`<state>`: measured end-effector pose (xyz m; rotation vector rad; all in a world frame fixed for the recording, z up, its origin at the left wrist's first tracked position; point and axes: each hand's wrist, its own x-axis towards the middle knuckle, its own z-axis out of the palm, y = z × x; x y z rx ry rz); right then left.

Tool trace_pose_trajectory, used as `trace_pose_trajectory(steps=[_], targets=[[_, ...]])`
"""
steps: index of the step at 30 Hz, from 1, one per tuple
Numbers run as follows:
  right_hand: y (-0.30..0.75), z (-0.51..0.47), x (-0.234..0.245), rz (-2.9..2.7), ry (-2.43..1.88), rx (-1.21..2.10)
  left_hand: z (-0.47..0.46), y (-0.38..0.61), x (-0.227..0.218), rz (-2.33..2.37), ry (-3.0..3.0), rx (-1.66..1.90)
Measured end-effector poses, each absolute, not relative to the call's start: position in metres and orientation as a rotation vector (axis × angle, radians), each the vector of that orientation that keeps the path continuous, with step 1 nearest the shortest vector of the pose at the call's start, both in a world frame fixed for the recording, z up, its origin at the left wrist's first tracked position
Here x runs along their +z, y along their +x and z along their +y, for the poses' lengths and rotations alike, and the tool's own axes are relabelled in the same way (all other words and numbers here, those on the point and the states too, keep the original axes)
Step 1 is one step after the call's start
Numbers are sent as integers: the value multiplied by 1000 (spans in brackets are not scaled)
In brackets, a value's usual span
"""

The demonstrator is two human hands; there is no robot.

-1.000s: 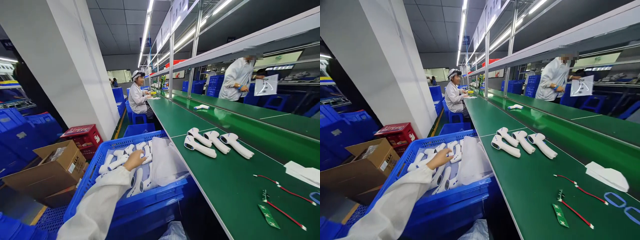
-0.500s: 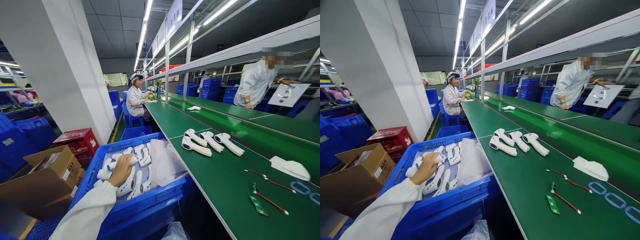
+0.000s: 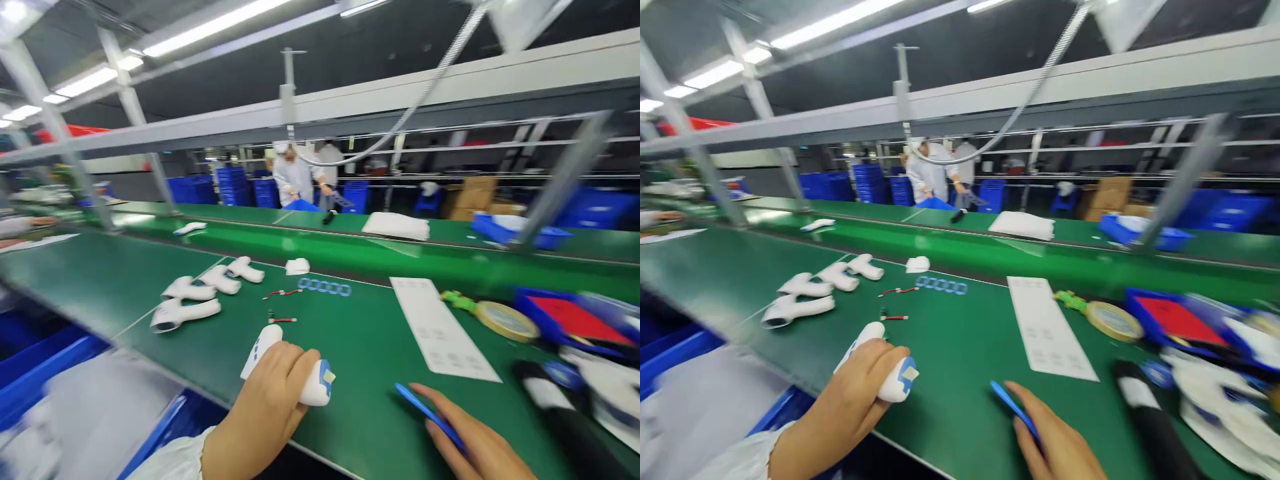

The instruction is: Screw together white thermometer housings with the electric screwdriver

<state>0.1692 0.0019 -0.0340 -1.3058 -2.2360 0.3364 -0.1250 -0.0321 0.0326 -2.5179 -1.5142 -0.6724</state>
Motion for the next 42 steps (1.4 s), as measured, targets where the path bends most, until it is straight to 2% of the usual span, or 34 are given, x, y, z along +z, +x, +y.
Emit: trace_pose_trajectory(steps=[5,12,16,19,22,25,30,35,39,42], targets=[[172,0,-13,-2116,-1549,155,12,-46,16,-1188,-2712,-283],[262,-24,18,-2213,-1529,-275,24,-12,-20,-1017,-2667,-282],[310,-11,17,-2509,-1440,-612,21,-13,-23,-1002,-2723,-253],[316,1,12,-2779,-1262,-705,19,-15,-18,-1052,-2768,-280],[316,6,11,-2919,-1097,-604,18,-17,-17,-1092,-2806,-285],[319,4,13,-2817,-1130,-375,18,-18,-20,-1117,-2816,-316],[296,-2,25,-1914,-1201,-41,18,-17,-24,-1136,-2852,-407],[222,9,59,-1049,-801,567,18,-18,-19,-1240,-2910,-430],[175,21,74,-934,-664,790,18,-19,-19,-1252,-2935,-438],[157,24,75,-1009,-622,815,15,-20,-18,-1256,-2950,-559]])
